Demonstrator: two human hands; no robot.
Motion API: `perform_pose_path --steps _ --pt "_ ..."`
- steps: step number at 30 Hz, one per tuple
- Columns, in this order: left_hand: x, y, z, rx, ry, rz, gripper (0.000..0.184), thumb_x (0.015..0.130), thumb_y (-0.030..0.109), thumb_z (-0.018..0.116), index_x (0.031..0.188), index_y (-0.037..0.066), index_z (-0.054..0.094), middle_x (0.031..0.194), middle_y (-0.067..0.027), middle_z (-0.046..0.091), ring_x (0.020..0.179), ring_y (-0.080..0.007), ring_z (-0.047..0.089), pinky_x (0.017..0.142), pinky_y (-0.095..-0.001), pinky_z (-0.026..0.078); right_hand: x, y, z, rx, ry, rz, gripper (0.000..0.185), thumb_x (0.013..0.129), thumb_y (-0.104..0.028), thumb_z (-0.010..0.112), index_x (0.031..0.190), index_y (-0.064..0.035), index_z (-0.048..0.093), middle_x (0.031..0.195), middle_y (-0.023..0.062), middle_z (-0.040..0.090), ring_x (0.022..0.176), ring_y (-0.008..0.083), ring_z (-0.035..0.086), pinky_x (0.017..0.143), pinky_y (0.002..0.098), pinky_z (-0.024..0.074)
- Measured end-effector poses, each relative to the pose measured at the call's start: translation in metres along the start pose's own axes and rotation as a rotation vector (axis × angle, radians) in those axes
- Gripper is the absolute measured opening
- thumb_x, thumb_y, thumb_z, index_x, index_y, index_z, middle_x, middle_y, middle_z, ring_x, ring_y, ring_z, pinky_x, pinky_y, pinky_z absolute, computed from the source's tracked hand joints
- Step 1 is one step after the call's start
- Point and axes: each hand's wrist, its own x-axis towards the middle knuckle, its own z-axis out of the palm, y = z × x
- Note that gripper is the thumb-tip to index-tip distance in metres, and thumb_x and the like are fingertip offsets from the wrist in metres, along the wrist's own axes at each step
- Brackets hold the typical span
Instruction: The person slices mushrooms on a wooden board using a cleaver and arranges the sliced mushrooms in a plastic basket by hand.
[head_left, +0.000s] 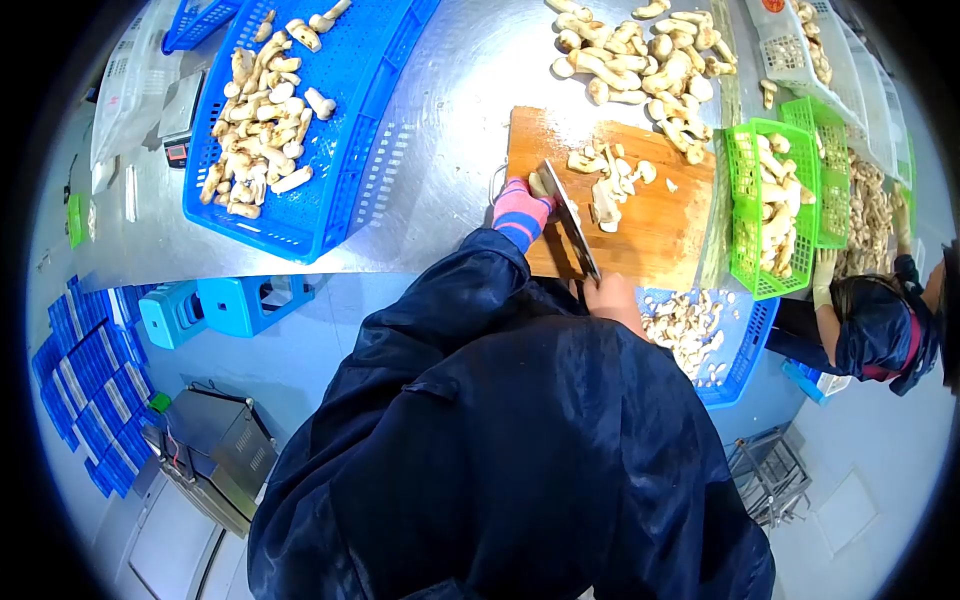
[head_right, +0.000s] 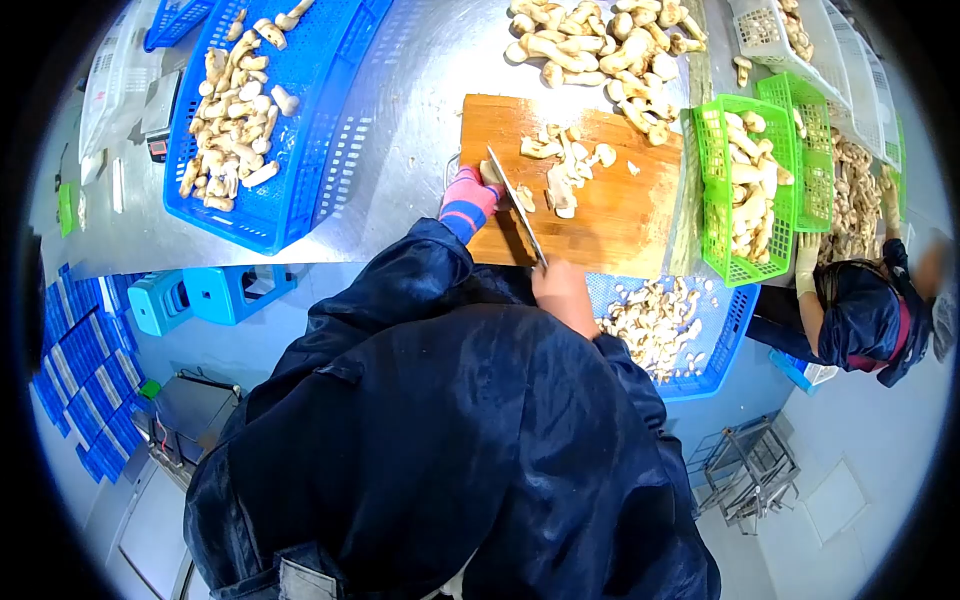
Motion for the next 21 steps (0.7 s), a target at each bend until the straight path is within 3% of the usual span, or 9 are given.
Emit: perform_pose_path --steps 5,9,11,13,15,16,18,20,21 --pt "0.012 -0.024 0.006 -0.199 -0.133 -0.073 0.038 0.071 0.018 0.067 0.103 0.003 0.051 0.085 -0.0112 0.063 0.076 -0.0233 0.063 0.065 -0.0346 0.052 0.051 0.003 0.025 0.076 0.074 -0.089 0.024 0.079 -0.02 0.054 0.082 0.0022 0.063 0.074 0.0264 0.059 0.074 0.0401 0.059 0.066 0.0456 0.0455" --pt "-0.01 0.002 -0.06 -0.929 -0.531 -0.353 0.036 0.077 0.013 0.058 0.111 0.004 0.048 0.103 -0.0099 0.059 0.09 -0.025 0.06 0.073 -0.0359 0.051 0.052 0.02 0.013 0.165 0.138 -0.028 0.024 0.079 -0.021 0.055 0.082 0.0025 0.062 0.072 0.0249 0.059 0.07 0.038 0.06 0.062 0.0422 0.0456" --pt "-0.011 -0.015 -0.09 -1.388 -0.711 -0.242 0.048 0.078 0.013 0.057 0.124 0.008 0.044 0.112 -0.0139 0.056 0.1 -0.026 0.057 0.077 -0.0368 0.05 0.047 0.03 0.01 0.217 0.047 0.101 0.024 0.08 -0.02 0.055 0.084 0.0027 0.062 0.07 0.0226 0.06 0.067 0.0358 0.06 0.059 0.0398 0.0441" --pt "0.0 -0.042 -0.136 -1.84 -0.638 -0.3 0.051 0.079 0.017 0.057 0.125 0.002 0.041 0.116 -0.0137 0.053 0.105 -0.0253 0.052 0.083 -0.0365 0.046 0.04 0.033 0.011 0.241 0.095 0.064 0.025 0.079 -0.021 0.055 0.08 0.0032 0.061 0.069 0.0248 0.058 0.069 0.0399 0.058 0.063 0.0441 0.0441" --pt "-0.018 0.004 -0.192 -2.433 -0.801 0.201 0.063 0.075 0.03 0.065 0.126 0.003 0.04 0.105 -0.0071 0.052 0.091 -0.0167 0.051 0.08 -0.0346 0.044 0.029 0.034 0.007 0.277 0.112 0.047 0.027 0.079 -0.023 0.054 0.078 0.0035 0.061 0.068 0.0259 0.056 0.068 0.0425 0.056 0.062 0.0469 0.0424" --pt "-0.016 0.008 -0.209 -2.439 -0.838 0.371 0.07 0.073 0.041 0.067 0.127 0.005 0.04 0.108 -0.0039 0.052 0.091 -0.0143 0.049 0.079 -0.0316 0.043 0.021 0.032 0.004 0.3 0.152 0.036 0.026 0.079 -0.022 0.055 0.076 0.0034 0.06 0.066 0.0259 0.055 0.062 0.0404 0.055 0.057 0.0441 0.0413" --pt "0.002 0.001 -0.209 -2.314 -0.771 0.278 0.069 0.073 0.043 0.067 0.126 0.007 0.044 0.109 -0.0018 0.052 0.091 -0.0149 0.052 0.079 -0.0318 0.044 0.007 0.028 -0.007 0.497 0.216 0.066 0.023 0.08 -0.018 0.055 0.075 0.0038 0.059 0.058 0.0203 0.055 0.052 0.0289 0.056 0.051 0.0374 0.0404" --pt "0.043 -0.013 -0.166 -2.149 -0.724 -0.129 0.058 0.074 0.041 0.067 0.119 0.009 0.051 0.108 -0.0016 0.055 0.091 -0.0166 0.055 0.08 -0.0336 0.045 0.007 0.042 -0.003 0.603 0.294 0.196 0.021 0.08 -0.016 0.056 0.074 0.0042 0.059 0.054 0.0143 0.053 0.05 0.0193 0.053 0.048 0.0336 0.0389" --pt "0.035 0.016 -0.144 -1.524 -0.593 0.055 0.051 0.076 0.039 0.063 0.115 0.008 0.053 0.106 -0.0041 0.057 0.091 -0.019 0.056 0.08 -0.0341 0.045 0.005 0.05 -0.002 0.656 0.332 0.268 0.021 0.081 -0.015 0.056 0.074 0.0044 0.058 0.052 0.0113 0.052 0.048 0.0144 0.051 0.047 0.0316 0.0382"
